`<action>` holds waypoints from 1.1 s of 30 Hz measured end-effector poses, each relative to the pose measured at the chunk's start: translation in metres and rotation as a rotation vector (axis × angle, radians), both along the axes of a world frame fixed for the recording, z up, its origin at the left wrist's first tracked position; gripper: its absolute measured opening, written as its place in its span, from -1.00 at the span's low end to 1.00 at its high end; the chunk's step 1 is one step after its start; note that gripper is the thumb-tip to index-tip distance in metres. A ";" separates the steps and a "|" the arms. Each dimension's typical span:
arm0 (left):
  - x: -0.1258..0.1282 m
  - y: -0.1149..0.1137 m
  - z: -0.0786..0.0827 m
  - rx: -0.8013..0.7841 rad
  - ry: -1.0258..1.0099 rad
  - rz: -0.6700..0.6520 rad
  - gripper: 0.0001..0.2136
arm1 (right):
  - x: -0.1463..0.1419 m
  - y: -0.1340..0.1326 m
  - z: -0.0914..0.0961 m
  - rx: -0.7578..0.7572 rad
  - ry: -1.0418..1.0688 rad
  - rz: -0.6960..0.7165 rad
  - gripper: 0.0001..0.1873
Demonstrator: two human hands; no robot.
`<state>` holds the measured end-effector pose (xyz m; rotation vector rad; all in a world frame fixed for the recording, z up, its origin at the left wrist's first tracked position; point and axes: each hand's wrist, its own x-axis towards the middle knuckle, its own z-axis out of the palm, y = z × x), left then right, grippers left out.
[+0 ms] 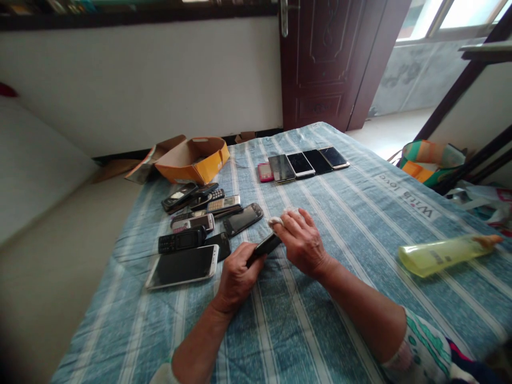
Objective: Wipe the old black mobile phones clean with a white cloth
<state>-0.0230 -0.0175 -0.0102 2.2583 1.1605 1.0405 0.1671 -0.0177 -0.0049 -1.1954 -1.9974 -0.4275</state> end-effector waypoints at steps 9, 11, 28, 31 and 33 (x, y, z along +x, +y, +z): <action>-0.001 -0.003 0.003 0.073 -0.037 0.041 -0.89 | -0.019 -0.016 0.005 0.038 0.029 0.227 -0.70; -0.001 -0.003 0.003 0.085 -0.044 0.049 -0.87 | -0.023 -0.018 0.004 0.026 0.028 0.248 -0.69; -0.007 0.003 0.001 -0.044 0.118 0.086 -0.90 | 0.001 0.002 0.000 -0.034 0.035 0.044 -0.66; -0.007 0.003 0.000 -0.031 0.136 0.094 -0.91 | 0.001 0.001 -0.001 -0.043 0.053 0.044 -0.65; -0.007 0.003 0.000 -0.014 0.129 0.095 -0.92 | 0.000 0.001 -0.002 -0.041 0.066 0.058 -0.66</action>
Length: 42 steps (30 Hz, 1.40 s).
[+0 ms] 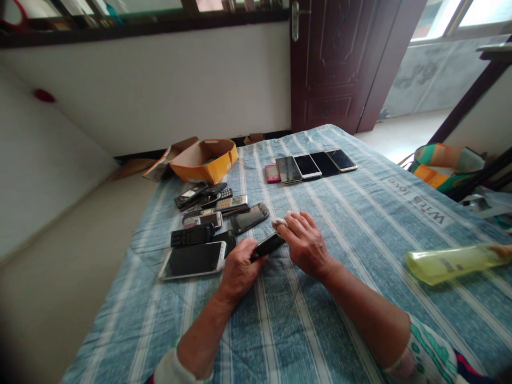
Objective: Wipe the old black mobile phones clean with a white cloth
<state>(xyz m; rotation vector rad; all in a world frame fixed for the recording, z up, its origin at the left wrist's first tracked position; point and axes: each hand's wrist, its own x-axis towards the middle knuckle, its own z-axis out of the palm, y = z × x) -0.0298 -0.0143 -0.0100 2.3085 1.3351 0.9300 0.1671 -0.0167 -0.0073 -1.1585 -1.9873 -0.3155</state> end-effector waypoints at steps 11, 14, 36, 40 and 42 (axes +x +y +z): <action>0.000 -0.001 0.012 0.071 -0.325 0.034 -0.96 | -0.007 -0.001 0.004 -0.007 0.272 0.162 -0.58; 0.001 -0.002 0.019 0.097 -0.321 0.034 -0.94 | -0.007 -0.001 0.005 -0.063 0.373 0.201 -0.52; 0.039 0.040 0.040 0.058 -0.276 -0.090 -0.97 | -0.003 0.038 0.016 -0.042 0.606 0.160 -0.60; 0.041 0.040 0.025 0.024 -0.272 -0.077 -0.94 | -0.003 0.040 0.015 -0.060 0.642 0.149 -0.61; 0.041 0.040 0.022 0.021 -0.269 -0.081 -0.94 | -0.004 0.040 0.013 -0.063 0.652 0.137 -0.60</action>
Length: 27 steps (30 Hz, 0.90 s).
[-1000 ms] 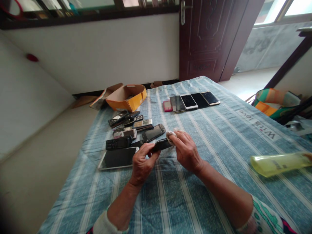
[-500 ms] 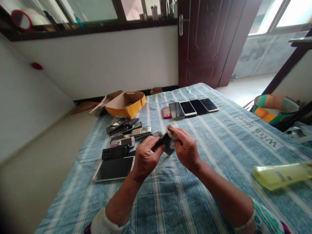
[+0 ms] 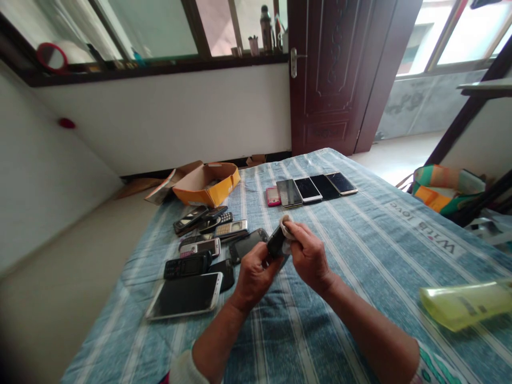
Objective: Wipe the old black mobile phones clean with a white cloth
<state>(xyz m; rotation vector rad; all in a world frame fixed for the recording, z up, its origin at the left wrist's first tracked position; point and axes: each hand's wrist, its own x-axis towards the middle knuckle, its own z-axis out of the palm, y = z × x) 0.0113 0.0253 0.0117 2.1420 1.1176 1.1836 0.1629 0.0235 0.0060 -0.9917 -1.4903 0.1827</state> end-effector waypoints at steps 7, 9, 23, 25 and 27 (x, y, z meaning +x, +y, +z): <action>-0.004 0.003 -0.009 -0.085 -0.048 0.050 -0.93 | -0.004 0.005 -0.024 -0.055 -0.033 -0.017 -0.53; -0.006 0.005 -0.012 -0.136 -0.086 0.057 -0.92 | -0.003 0.006 -0.033 -0.092 -0.089 -0.020 -0.51; -0.006 0.008 -0.010 -0.446 -0.449 0.001 -0.77 | -0.019 -0.001 -0.023 0.094 -0.422 -0.021 -0.50; -0.005 0.008 -0.006 -0.468 -0.465 0.036 -0.77 | -0.021 -0.003 -0.027 0.061 -0.475 -0.048 -0.52; -0.004 0.007 -0.003 -0.484 -0.471 0.071 -0.78 | -0.021 -0.004 -0.030 0.035 -0.483 -0.060 -0.53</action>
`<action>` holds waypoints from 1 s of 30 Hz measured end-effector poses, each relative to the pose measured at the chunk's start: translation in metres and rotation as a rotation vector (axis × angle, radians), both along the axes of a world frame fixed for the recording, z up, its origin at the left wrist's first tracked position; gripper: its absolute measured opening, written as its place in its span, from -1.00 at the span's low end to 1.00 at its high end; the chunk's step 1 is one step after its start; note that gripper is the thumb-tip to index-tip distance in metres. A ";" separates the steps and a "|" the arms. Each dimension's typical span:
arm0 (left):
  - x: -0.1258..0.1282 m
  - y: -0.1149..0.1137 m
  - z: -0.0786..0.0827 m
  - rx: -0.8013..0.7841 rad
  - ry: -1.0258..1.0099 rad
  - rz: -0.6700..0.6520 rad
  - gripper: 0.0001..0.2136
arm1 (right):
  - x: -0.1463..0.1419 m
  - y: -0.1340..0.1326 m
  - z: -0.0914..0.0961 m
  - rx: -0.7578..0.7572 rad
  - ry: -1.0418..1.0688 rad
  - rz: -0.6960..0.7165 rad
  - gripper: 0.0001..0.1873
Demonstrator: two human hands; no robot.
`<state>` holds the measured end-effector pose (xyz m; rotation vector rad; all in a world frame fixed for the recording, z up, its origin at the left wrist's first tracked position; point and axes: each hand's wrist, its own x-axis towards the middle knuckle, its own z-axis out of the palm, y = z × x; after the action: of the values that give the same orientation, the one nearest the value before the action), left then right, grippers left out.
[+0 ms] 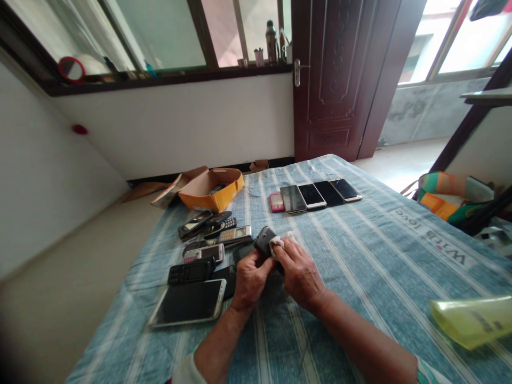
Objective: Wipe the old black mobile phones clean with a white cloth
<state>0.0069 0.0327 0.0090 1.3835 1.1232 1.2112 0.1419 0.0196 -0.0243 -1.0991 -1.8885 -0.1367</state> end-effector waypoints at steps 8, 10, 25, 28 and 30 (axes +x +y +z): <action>0.000 0.001 -0.002 -0.087 -0.053 0.042 -0.76 | -0.003 -0.009 0.003 -0.001 -0.028 0.017 -0.53; 0.001 0.001 -0.002 -0.108 -0.062 0.060 -0.76 | -0.004 -0.011 0.004 -0.028 -0.061 0.004 -0.53; -0.001 0.005 -0.009 -0.251 -0.149 -0.018 -0.80 | 0.000 -0.007 0.001 -0.033 -0.227 -0.050 -0.57; 0.000 0.005 -0.009 -0.271 -0.125 0.007 -0.79 | 0.006 -0.005 0.004 -0.051 -0.227 -0.050 -0.62; 0.000 0.006 -0.010 -0.272 -0.120 0.017 -0.76 | 0.012 -0.002 0.007 -0.085 -0.197 -0.048 -0.64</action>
<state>0.0070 0.0385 -0.0011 1.0846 1.1687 1.0923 0.1541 0.0173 -0.0171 -1.2270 -2.0593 -0.2004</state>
